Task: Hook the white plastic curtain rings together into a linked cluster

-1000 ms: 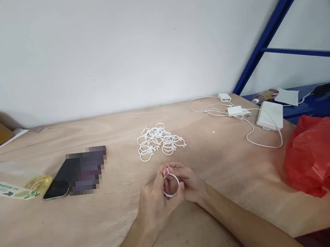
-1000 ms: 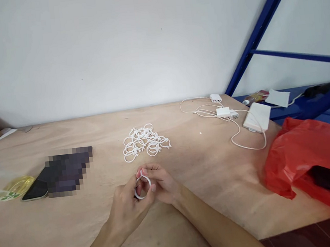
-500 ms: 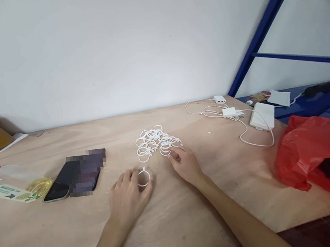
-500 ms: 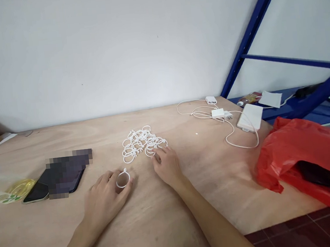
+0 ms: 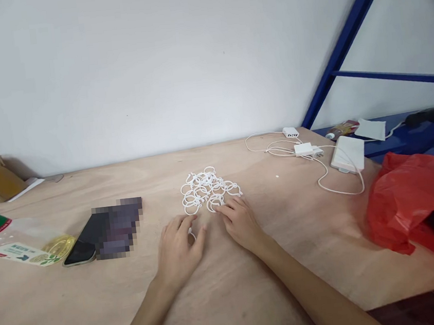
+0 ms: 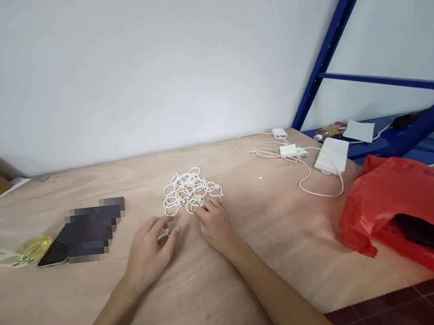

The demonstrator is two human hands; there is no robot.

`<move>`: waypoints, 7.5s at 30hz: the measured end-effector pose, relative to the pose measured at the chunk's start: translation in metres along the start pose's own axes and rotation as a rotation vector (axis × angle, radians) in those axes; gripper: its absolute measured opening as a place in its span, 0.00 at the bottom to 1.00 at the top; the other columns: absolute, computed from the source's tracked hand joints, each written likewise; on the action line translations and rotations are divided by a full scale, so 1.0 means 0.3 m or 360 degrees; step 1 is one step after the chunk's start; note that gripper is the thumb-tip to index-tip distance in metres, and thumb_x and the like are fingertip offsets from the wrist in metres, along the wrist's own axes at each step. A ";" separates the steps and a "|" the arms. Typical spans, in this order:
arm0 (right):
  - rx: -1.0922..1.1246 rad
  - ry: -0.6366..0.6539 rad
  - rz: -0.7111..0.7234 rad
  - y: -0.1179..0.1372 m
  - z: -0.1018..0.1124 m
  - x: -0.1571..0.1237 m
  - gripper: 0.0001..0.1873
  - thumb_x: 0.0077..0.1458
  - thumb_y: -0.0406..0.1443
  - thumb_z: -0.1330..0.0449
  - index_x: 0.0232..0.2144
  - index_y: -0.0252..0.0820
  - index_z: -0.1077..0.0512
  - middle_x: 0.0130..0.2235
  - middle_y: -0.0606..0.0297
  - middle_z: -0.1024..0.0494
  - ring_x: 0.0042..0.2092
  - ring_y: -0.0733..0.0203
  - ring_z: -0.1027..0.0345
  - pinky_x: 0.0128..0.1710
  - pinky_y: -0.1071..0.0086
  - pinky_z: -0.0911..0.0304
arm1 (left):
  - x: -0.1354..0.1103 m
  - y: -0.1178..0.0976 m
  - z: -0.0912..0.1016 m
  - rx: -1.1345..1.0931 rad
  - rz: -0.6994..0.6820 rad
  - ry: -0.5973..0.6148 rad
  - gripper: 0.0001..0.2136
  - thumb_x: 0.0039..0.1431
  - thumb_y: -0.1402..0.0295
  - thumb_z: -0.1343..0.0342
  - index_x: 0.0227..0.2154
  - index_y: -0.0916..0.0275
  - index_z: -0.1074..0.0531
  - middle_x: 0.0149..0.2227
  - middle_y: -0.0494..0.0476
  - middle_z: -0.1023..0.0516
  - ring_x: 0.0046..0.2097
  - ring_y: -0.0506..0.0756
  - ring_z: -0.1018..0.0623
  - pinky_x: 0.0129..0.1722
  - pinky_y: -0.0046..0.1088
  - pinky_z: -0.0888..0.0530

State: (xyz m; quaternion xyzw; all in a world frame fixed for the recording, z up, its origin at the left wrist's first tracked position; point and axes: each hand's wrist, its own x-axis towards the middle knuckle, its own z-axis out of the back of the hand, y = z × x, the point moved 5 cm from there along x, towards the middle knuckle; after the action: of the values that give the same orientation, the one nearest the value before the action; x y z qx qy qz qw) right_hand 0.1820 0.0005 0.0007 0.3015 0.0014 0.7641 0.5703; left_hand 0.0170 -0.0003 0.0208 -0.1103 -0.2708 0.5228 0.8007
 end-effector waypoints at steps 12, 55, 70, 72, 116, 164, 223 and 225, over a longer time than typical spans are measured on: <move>0.1713 -0.0231 -0.0573 0.005 0.006 0.010 0.12 0.56 0.41 0.43 0.43 0.47 0.29 0.33 0.66 0.27 0.37 0.60 0.35 0.39 0.65 0.40 | 0.080 0.004 -0.113 -0.2026 0.0719 0.0158 0.15 0.50 0.58 0.39 0.23 0.67 0.27 0.22 0.51 0.27 0.22 0.45 0.36 0.24 0.21 0.39; 0.0413 -0.0143 -0.0379 -0.054 0.000 0.005 0.10 0.51 0.35 0.41 0.38 0.44 0.24 0.36 0.59 0.28 0.43 0.53 0.38 0.47 0.58 0.41 | 0.075 0.106 0.012 0.0078 0.0081 0.0770 0.13 0.58 0.65 0.55 0.21 0.61 0.33 0.24 0.51 0.28 0.27 0.52 0.31 0.27 0.27 0.44; 0.0129 -0.0056 -0.0396 -0.071 -0.014 0.003 0.04 0.54 0.34 0.43 0.29 0.43 0.27 0.34 0.58 0.28 0.41 0.51 0.40 0.44 0.58 0.41 | 0.055 0.125 0.017 -0.0452 0.0061 0.0853 0.07 0.49 0.65 0.47 0.28 0.61 0.27 0.31 0.52 0.26 0.31 0.52 0.28 0.31 0.26 0.33; 0.0152 -0.0089 -0.0385 -0.076 -0.009 0.005 0.06 0.55 0.34 0.44 0.29 0.43 0.27 0.34 0.58 0.28 0.41 0.51 0.40 0.43 0.57 0.41 | 0.048 0.114 0.016 -0.0532 0.0062 0.0936 0.06 0.49 0.66 0.47 0.27 0.61 0.26 0.32 0.52 0.26 0.31 0.52 0.28 0.30 0.25 0.33; 0.2681 0.0259 -0.1082 0.058 -0.031 0.002 0.08 0.43 0.39 0.31 0.27 0.41 0.21 0.24 0.69 0.28 0.28 0.68 0.39 0.31 0.71 0.42 | 0.017 -0.042 -0.029 -0.0749 -0.0055 0.0034 0.17 0.52 0.60 0.40 0.44 0.60 0.25 0.23 0.49 0.25 0.23 0.48 0.29 0.25 0.22 0.31; -0.0043 -0.0091 -0.0433 -0.080 0.002 0.012 0.06 0.53 0.32 0.42 0.32 0.44 0.24 0.38 0.57 0.32 0.42 0.53 0.41 0.42 0.61 0.43 | 0.113 0.179 -0.036 0.0314 -0.0085 0.0079 0.18 0.56 0.53 0.50 0.42 0.59 0.27 0.43 0.59 0.24 0.46 0.61 0.27 0.47 0.40 0.31; 0.2173 0.0026 -0.1114 -0.062 -0.012 0.021 0.19 0.45 0.49 0.36 0.20 0.39 0.29 0.19 0.70 0.33 0.18 0.72 0.49 0.17 0.73 0.57 | 0.136 0.058 -0.038 -0.0188 -0.0227 -0.0016 0.15 0.62 0.61 0.52 0.49 0.57 0.30 0.51 0.60 0.27 0.53 0.59 0.30 0.55 0.42 0.36; 0.2275 0.0120 -0.1111 -0.042 -0.017 0.018 0.19 0.45 0.49 0.35 0.21 0.39 0.28 0.19 0.70 0.32 0.18 0.72 0.47 0.17 0.74 0.55 | 0.095 -0.009 -0.048 -0.0443 -0.0147 0.0029 0.19 0.57 0.57 0.45 0.49 0.58 0.31 0.46 0.58 0.24 0.46 0.57 0.25 0.49 0.37 0.30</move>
State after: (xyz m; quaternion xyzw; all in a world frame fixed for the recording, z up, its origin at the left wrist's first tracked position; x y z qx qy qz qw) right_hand 0.1897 0.0114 -0.0055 0.5505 0.6049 0.3650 0.4447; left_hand 0.0357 0.0257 0.0193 -0.2123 -0.3382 0.4417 0.8034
